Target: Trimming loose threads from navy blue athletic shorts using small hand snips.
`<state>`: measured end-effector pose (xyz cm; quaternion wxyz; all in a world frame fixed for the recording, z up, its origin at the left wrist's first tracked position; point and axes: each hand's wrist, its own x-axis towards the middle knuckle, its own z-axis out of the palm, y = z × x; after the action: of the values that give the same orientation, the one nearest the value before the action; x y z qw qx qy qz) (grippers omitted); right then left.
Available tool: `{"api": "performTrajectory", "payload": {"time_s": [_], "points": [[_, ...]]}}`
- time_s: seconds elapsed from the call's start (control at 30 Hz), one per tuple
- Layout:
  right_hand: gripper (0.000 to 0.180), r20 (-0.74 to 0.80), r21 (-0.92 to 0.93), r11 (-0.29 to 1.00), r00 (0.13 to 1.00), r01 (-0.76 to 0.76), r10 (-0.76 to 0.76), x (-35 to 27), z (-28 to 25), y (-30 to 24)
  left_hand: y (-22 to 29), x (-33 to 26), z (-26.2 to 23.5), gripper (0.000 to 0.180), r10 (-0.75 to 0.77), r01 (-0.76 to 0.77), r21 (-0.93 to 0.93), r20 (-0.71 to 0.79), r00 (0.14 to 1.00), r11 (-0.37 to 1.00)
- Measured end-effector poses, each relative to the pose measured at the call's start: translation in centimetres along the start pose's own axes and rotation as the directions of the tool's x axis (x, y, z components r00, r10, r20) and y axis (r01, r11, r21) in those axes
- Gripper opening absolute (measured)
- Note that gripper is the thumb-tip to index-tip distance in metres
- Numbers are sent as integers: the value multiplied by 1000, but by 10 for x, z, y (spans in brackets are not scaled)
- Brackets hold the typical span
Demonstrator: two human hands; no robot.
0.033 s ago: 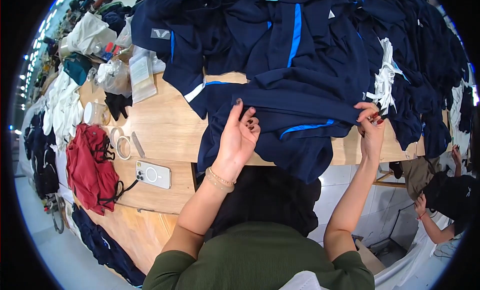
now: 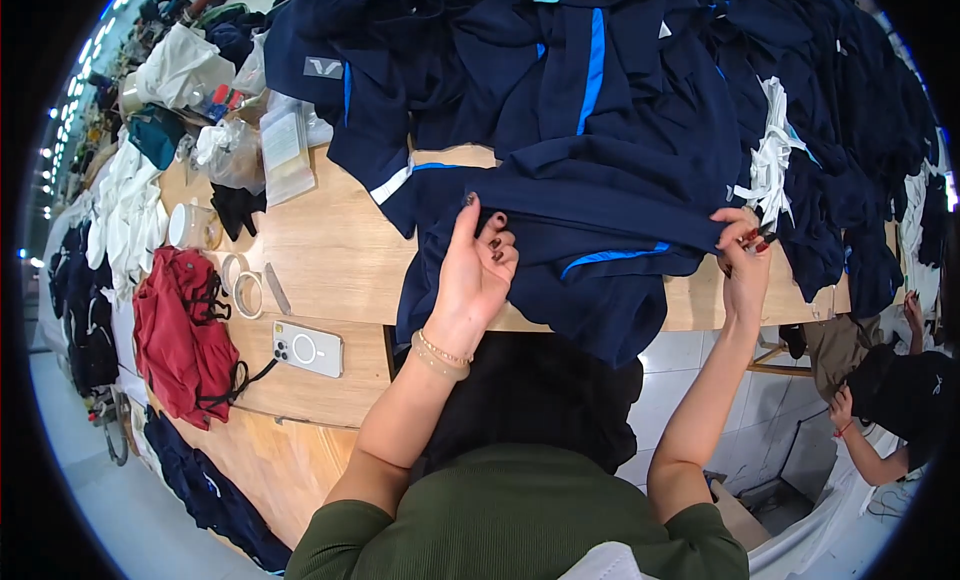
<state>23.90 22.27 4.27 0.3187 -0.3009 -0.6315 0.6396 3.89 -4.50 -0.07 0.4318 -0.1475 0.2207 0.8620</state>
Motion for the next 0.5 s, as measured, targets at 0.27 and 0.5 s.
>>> {"api": "performTrajectory", "payload": {"time_s": [0.27,0.5], "points": [[11,-41,-225,974,999,-23,14,-19,-12,-7,1,-26,46,11,154,-153,-23,52,987,988],[12,-186,-64,997,981,51,-62,-43,44,-39,-15,-43,74,19,197,-201,-6,232,953,980]]}}
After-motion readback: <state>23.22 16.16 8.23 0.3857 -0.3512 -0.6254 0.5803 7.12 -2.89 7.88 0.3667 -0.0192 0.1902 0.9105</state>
